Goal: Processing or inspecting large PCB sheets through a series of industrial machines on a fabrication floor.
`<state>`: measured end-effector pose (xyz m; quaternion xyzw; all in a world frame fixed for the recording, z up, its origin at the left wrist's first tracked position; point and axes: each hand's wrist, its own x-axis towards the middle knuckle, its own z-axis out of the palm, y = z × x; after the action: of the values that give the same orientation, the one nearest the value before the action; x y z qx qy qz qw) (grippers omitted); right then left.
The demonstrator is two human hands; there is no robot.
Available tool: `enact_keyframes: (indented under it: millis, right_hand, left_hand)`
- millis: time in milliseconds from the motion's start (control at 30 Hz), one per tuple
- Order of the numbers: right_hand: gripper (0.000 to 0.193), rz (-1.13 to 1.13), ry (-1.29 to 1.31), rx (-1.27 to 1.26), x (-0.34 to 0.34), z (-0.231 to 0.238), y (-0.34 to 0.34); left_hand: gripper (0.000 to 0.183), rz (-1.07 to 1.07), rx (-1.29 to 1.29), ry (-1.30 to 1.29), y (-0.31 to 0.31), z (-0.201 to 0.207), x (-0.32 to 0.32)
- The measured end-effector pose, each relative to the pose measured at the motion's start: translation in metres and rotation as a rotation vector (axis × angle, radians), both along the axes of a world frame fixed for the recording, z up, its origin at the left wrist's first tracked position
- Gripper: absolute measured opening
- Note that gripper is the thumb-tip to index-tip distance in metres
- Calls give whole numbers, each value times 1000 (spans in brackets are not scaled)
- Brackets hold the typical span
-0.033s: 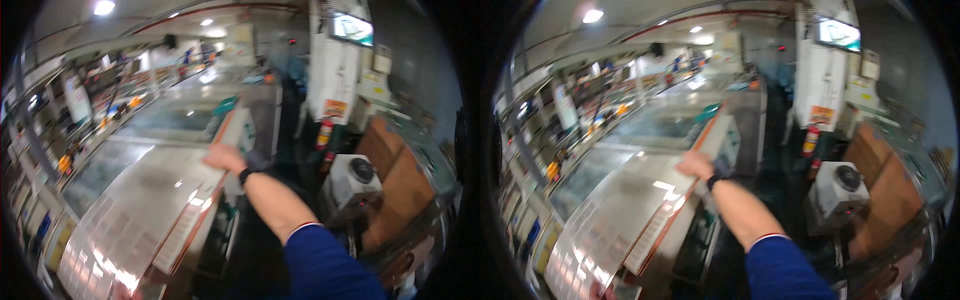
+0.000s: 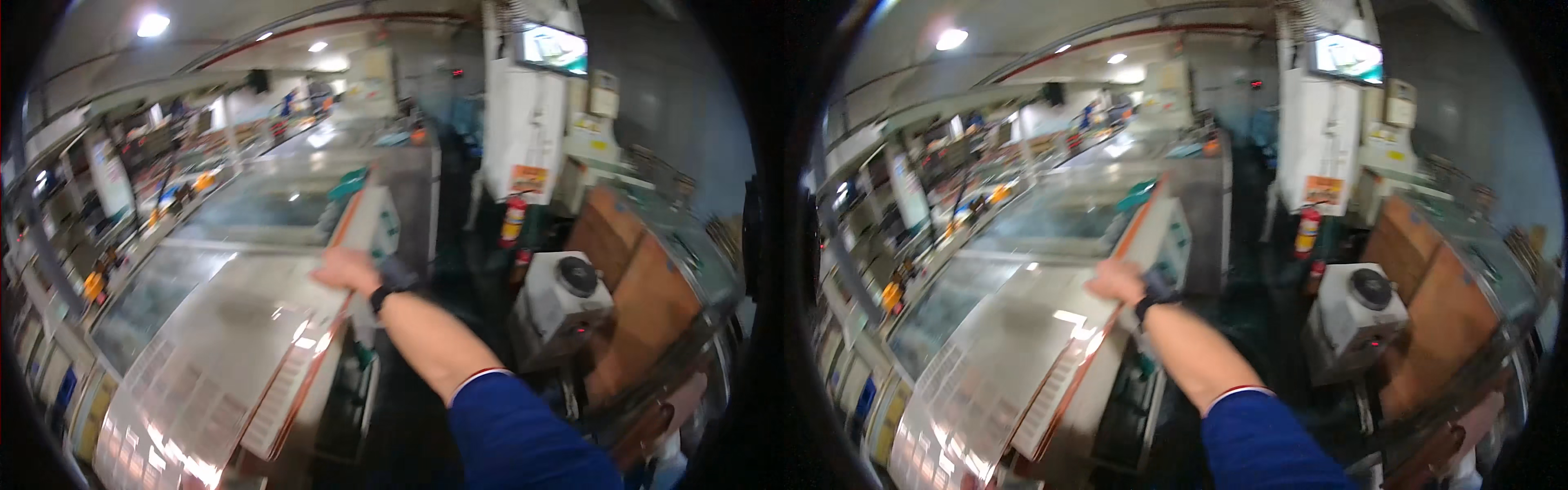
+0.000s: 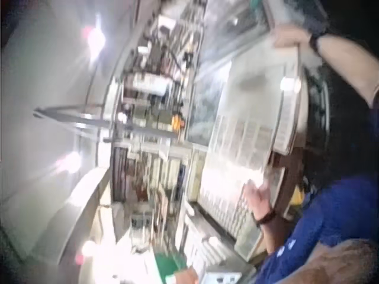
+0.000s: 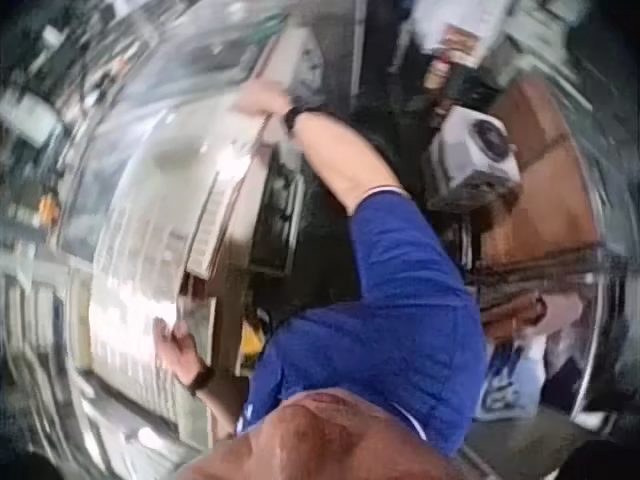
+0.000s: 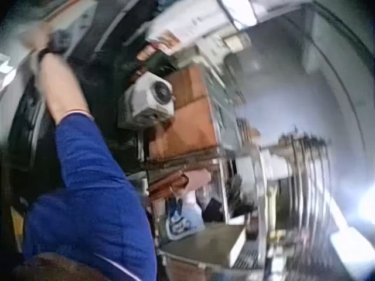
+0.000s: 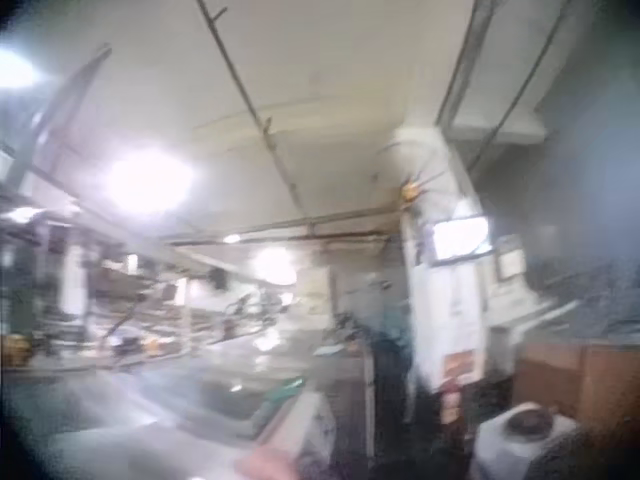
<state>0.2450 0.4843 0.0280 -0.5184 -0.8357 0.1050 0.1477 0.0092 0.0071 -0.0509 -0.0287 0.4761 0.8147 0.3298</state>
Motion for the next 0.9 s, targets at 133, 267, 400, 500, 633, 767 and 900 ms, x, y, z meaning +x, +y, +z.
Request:
enact_keyframes:
  millis: [133,267,400,500,633,767,900]
  right_hand:
    - [60,9,-3,67,13,7,-6]
    - [61,-29,-18,63,21,9,-5]
    - [62,-8,-34,35,19,12,-5]
    - [62,-19,-47,37,17,13,-6]
    - [62,-20,-49,37,18,15,-10]
    - [62,-3,-37,34,21,14,-5]
    - [62,-6,-38,10,20,14,-6]
  left_hand:
    - [17,-68,44,62,16,20,17]
    - [12,-173,100,85,9,-16,-13]
    - [35,-182,-64,858,-2,-52,-30]
    - [39,-229,-45,525,-5,-39,-29]
    - [38,-253,-365,1013,-9,-34,-28]
    - [43,-259,-265,1044,-6,-38,-28]
    - [35,-216,-206,997,-2,-40,-29]
